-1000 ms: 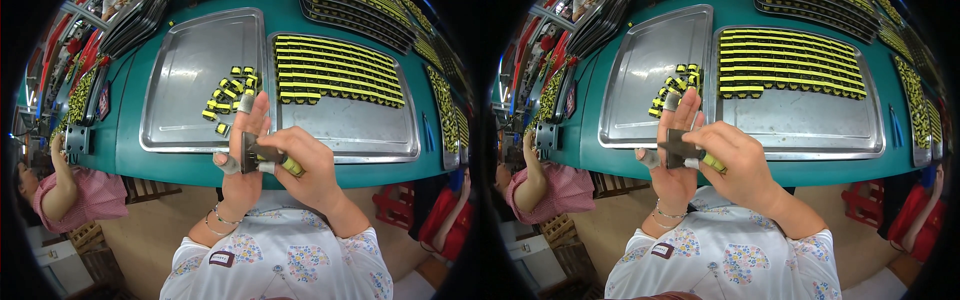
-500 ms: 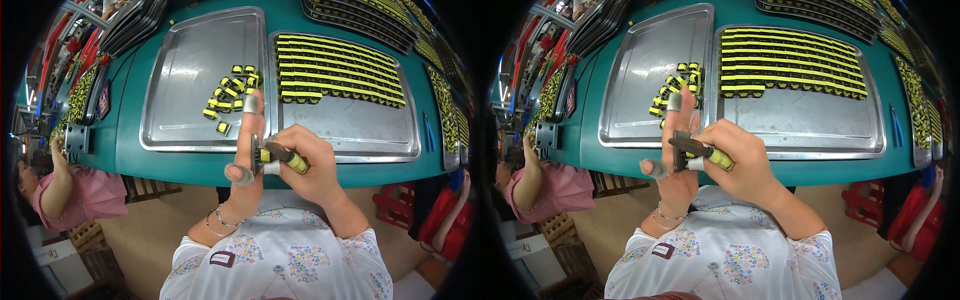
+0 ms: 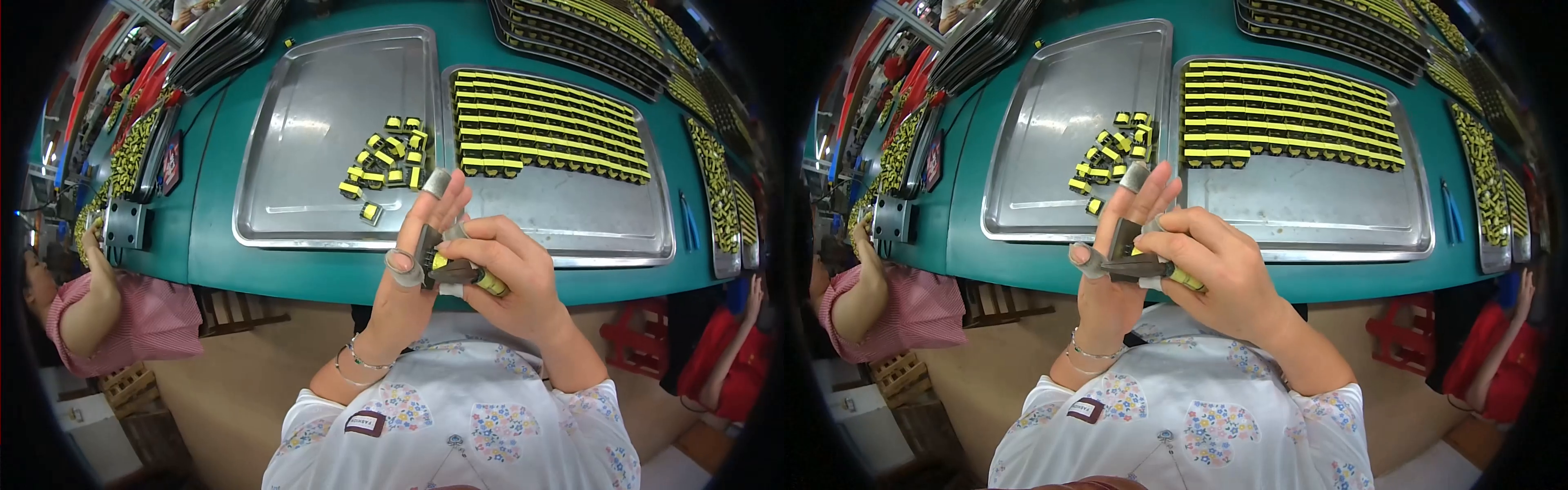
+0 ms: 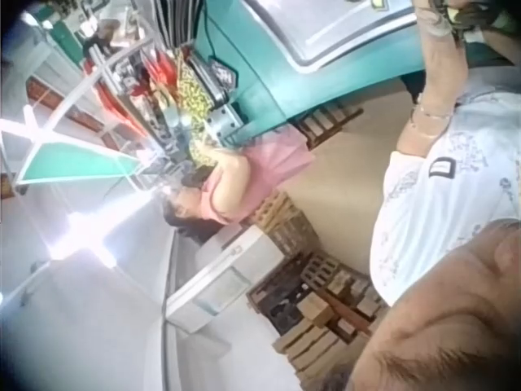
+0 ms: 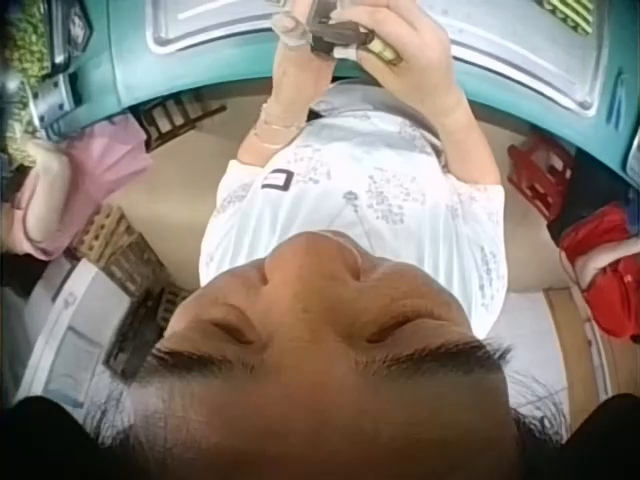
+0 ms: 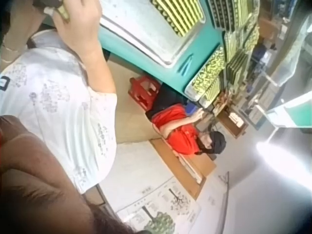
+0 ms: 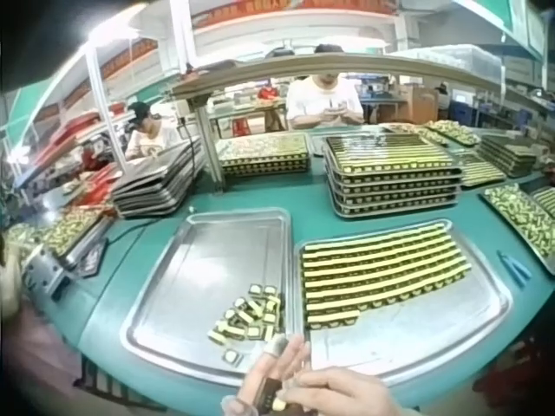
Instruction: The person trims and sorts small yellow and black electronic components from one metal tray into a sorting tray using pliers.
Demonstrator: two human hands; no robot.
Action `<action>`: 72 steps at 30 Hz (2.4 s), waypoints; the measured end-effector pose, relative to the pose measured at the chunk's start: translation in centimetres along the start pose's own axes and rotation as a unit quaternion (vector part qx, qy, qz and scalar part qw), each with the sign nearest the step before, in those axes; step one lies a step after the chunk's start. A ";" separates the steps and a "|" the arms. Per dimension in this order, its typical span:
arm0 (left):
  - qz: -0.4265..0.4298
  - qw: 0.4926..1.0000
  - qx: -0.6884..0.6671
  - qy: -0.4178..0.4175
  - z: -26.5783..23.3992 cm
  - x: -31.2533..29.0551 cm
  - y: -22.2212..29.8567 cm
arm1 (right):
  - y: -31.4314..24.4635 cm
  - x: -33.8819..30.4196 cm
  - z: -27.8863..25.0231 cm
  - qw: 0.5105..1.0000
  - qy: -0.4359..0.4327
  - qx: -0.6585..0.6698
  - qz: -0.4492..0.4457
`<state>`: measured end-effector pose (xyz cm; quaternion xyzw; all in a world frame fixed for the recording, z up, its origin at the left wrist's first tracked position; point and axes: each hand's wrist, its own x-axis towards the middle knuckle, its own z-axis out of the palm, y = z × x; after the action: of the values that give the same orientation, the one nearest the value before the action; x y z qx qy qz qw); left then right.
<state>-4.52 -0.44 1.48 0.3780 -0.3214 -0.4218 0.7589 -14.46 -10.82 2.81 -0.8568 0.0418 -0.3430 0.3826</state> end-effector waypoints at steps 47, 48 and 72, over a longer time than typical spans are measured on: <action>0.080 0.891 0.395 0.212 -6.7 0.8 3.2 | 7.5 1.9 -5.3 0.951 0.012 -0.261 0.167; 0.062 0.929 0.294 0.215 -6.3 1.1 3.0 | 7.4 1.9 -5.3 0.951 0.012 -0.259 0.165; -0.070 0.989 0.101 0.086 -1.6 3.4 1.1 | 3.1 0.0 -4.0 0.986 -0.050 -0.112 0.115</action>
<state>-1.25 -2.58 2.17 0.5094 -0.2683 -0.4052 0.7102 -16.36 -15.56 2.56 -0.8997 0.1588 -0.2472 0.3227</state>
